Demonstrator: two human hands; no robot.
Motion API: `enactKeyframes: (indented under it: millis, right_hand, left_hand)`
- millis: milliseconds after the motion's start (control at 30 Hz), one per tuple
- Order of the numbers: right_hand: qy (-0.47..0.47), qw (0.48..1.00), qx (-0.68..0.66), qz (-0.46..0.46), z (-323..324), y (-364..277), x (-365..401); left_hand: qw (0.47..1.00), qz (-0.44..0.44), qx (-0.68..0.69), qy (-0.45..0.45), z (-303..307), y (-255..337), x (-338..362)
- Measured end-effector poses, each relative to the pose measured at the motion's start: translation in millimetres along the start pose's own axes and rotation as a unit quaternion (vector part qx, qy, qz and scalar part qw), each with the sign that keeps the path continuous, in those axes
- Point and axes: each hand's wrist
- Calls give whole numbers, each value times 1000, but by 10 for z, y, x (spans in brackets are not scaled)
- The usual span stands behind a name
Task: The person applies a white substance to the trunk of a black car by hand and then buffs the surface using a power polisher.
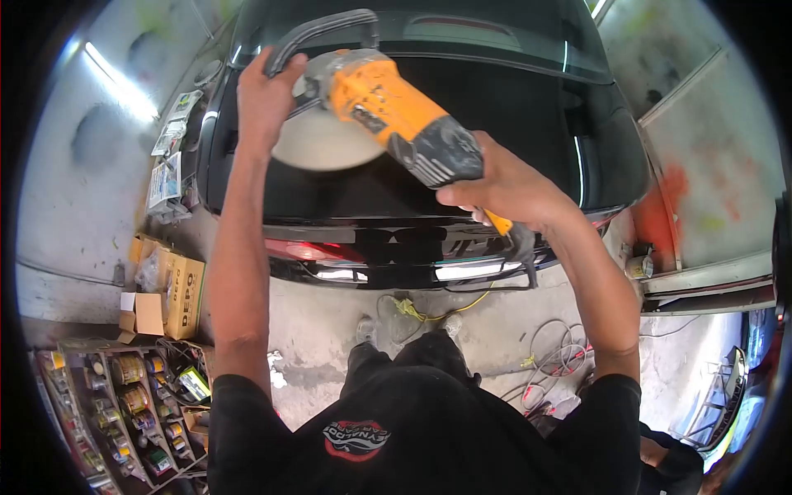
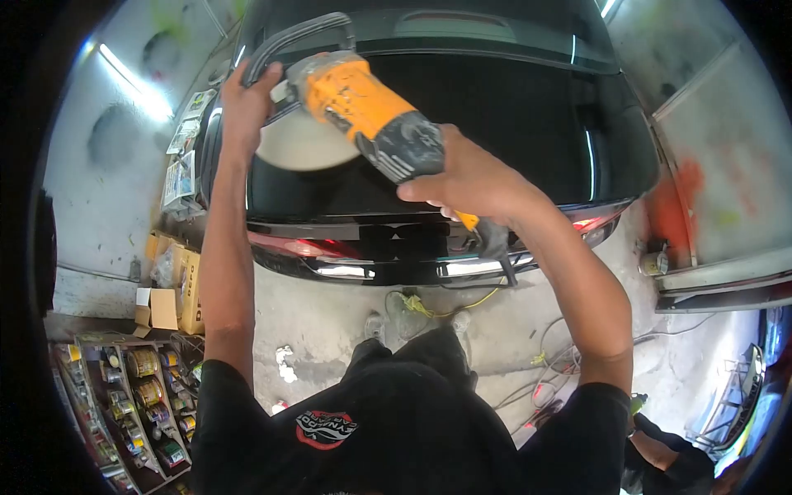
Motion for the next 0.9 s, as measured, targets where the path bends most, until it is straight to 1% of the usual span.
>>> enactKeyframes:
  millis: [67, 133, 167, 200, 233, 367, 400, 467, 500, 533, 600, 700, 833, 900]
  right_hand:
    - [16, 999, -26, -16, 270, 223, 121]
    - [38, 998, -57, -5, 524, 574, 234]
    - [46, 997, -67, 0, 659, 726, 309]
    - [53, 996, -77, 7, 786, 858, 381]
    - [60, 994, -87, -18, 908, 929, 469]
    - [144, 987, -75, 6, 1250, 1493, 704]
    - [168, 982, -81, 15, 1277, 1651, 778]
    - [169, 980, -108, -8, 1372, 1791, 905]
    - [186, 978, -97, -15, 1426, 1916, 913]
    - [209, 974, -85, -27, 1467, 1995, 909]
    - [185, 972, -81, -124, 1574, 1841, 941]
    - [193, 972, -77, -113, 1599, 1819, 768]
    - [178, 980, -44, -81, 1515, 1736, 644]
    - [155, 985, -53, -57, 1438, 1567, 693]
  left_hand:
    - [1000, 5, -5, -24, -427, -19, -26]
    - [998, 11, 9, -59, -922, -26, -13]
    - [997, -39, 5, -69, -1194, -49, 9]
    - [996, -44, 8, -77, -1456, -59, 16]
    - [995, -49, 10, -83, -1687, -70, 20]
    - [991, -43, 0, -126, -2481, 29, 138]
    - [983, -100, -65, -142, -2647, -102, 87]
    - [977, -176, -95, -76, -3054, -288, 136]
    - [981, -152, -40, -109, -3158, -237, 130]
    - [973, -204, -50, -90, -3322, -372, 97]
    - [986, -72, 34, -145, -3375, -215, 94]
    - [990, -52, 73, -113, -3281, -270, -28]
    - [993, -84, 37, -70, -3083, -353, 54]
    - [994, -91, 12, -57, -2806, -213, 75]
Point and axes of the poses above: each hand's wrist, its own x-axis away from the middle knuckle, its own z-axis out of the back of the hand, y = z × x, and after that the axes turned 15 degrees about x, right-handed
